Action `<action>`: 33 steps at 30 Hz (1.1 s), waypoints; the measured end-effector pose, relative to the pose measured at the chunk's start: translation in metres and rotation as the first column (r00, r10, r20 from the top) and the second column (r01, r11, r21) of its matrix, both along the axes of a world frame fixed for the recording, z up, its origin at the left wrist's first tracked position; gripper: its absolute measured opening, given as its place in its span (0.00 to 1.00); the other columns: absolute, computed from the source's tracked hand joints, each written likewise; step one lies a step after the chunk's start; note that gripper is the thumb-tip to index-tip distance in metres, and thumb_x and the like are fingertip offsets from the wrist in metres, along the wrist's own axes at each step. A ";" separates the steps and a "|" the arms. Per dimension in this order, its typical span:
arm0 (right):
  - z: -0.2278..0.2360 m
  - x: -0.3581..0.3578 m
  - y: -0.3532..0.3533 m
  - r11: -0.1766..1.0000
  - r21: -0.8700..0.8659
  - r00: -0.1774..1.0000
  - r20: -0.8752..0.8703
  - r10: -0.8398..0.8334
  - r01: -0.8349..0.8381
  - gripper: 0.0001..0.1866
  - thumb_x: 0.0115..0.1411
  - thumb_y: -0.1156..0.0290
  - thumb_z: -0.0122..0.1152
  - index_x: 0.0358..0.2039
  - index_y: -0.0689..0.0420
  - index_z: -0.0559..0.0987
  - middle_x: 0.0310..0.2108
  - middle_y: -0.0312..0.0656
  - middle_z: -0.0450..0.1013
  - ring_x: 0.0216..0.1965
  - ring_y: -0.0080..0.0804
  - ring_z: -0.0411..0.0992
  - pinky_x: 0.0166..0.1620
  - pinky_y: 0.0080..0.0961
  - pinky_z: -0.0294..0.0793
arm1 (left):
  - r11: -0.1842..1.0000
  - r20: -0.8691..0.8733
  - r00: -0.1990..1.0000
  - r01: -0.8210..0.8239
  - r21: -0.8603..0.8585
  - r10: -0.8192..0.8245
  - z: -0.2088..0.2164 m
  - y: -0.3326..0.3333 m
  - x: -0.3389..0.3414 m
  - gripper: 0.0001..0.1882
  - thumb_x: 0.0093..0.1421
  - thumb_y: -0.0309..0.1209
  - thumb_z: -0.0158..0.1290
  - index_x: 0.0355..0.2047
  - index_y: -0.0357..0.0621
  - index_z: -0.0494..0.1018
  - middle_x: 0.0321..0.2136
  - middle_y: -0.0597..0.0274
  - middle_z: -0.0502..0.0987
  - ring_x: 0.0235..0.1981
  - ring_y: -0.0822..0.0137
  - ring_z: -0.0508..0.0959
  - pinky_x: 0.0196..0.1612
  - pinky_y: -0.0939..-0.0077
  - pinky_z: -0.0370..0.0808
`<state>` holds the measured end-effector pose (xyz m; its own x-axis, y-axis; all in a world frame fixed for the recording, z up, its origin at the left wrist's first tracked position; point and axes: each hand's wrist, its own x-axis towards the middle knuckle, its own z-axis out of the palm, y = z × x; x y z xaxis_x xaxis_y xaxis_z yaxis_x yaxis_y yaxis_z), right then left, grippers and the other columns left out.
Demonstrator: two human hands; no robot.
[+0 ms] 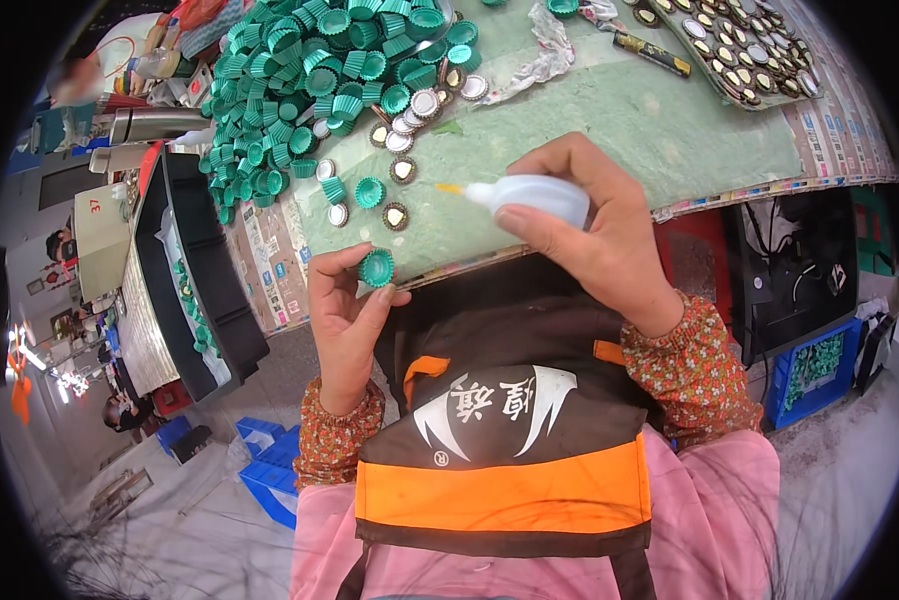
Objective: The person applies glue from a bottle into green cupcake liners and then presses a small metallic disc into each liner. The assembled units are placed into a black tray. The process is repeated continuously throughout the clip.
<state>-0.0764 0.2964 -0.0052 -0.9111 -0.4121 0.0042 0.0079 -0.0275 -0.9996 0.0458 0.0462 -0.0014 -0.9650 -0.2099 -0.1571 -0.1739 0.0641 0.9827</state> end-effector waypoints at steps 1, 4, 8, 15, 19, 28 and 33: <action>0.000 -0.002 0.001 1.000 -0.001 1.000 -0.012 -0.019 0.019 0.14 0.60 0.72 0.69 0.43 0.61 0.76 0.38 0.35 0.76 0.38 0.17 0.72 0.41 0.17 0.71 | 1.000 -0.024 1.000 -0.002 -0.016 0.002 0.000 0.000 -0.001 0.22 0.62 0.15 0.54 0.55 0.42 0.64 0.51 0.58 0.70 0.52 0.69 0.73 0.47 0.70 0.83; -0.005 -0.009 0.007 0.995 -0.004 0.994 -0.031 -0.101 0.100 0.14 0.61 0.73 0.69 0.45 0.61 0.77 0.39 0.34 0.76 0.39 0.18 0.72 0.43 0.18 0.72 | 1.000 -0.068 0.998 0.007 -0.030 -0.009 0.000 -0.001 -0.003 0.22 0.62 0.15 0.54 0.55 0.42 0.64 0.54 0.57 0.69 0.53 0.69 0.72 0.47 0.69 0.83; -0.012 -0.022 0.018 0.979 0.039 0.977 -0.087 -0.195 0.198 0.14 0.64 0.71 0.65 0.47 0.61 0.76 0.41 0.34 0.75 0.41 0.19 0.71 0.45 0.19 0.71 | 1.000 -0.110 0.994 0.013 -0.024 -0.015 -0.001 -0.002 -0.007 0.22 0.61 0.14 0.54 0.54 0.42 0.64 0.55 0.55 0.68 0.54 0.68 0.72 0.48 0.69 0.83; -0.023 -0.043 0.039 0.944 0.082 0.931 -0.209 -0.298 0.321 0.13 0.66 0.70 0.62 0.49 0.61 0.74 0.43 0.35 0.74 0.43 0.20 0.69 0.47 0.20 0.69 | 1.000 -0.229 0.973 0.006 0.023 0.000 0.002 -0.001 -0.013 0.23 0.60 0.11 0.53 0.53 0.43 0.63 0.56 0.51 0.68 0.57 0.66 0.71 0.48 0.76 0.81; -0.023 -0.054 0.050 0.907 0.168 0.897 -0.300 -0.326 0.386 0.14 0.66 0.70 0.61 0.49 0.60 0.74 0.43 0.38 0.74 0.43 0.24 0.70 0.47 0.23 0.70 | 0.999 -0.294 0.955 -0.026 0.019 0.030 0.001 -0.005 -0.014 0.24 0.60 0.10 0.53 0.52 0.45 0.62 0.57 0.48 0.67 0.56 0.63 0.72 0.49 0.70 0.82; -0.021 -0.075 0.054 0.789 0.487 0.863 -0.494 -0.103 0.374 0.15 0.64 0.69 0.58 0.49 0.60 0.74 0.44 0.48 0.74 0.48 0.48 0.69 0.53 0.39 0.68 | 0.996 -0.309 0.947 -0.072 0.054 0.085 0.009 -0.005 -0.020 0.22 0.66 0.26 0.54 0.58 0.42 0.61 0.56 0.49 0.70 0.52 0.60 0.75 0.46 0.63 0.83; -0.023 -0.088 0.052 0.642 0.608 0.768 -0.639 0.047 0.467 0.15 0.64 0.65 0.60 0.49 0.57 0.75 0.44 0.47 0.73 0.47 0.47 0.69 0.50 0.42 0.66 | 0.989 -0.238 0.967 -0.055 0.141 0.088 0.009 -0.008 -0.018 0.23 0.68 0.29 0.51 0.61 0.40 0.60 0.56 0.50 0.70 0.52 0.61 0.75 0.48 0.63 0.83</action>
<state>-0.1639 0.3488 -0.0283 -0.8901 -0.3109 0.3333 -0.4455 0.7478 -0.4923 0.0273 0.0381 0.0073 -0.9607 -0.2732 0.0496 0.0720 -0.0727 0.9947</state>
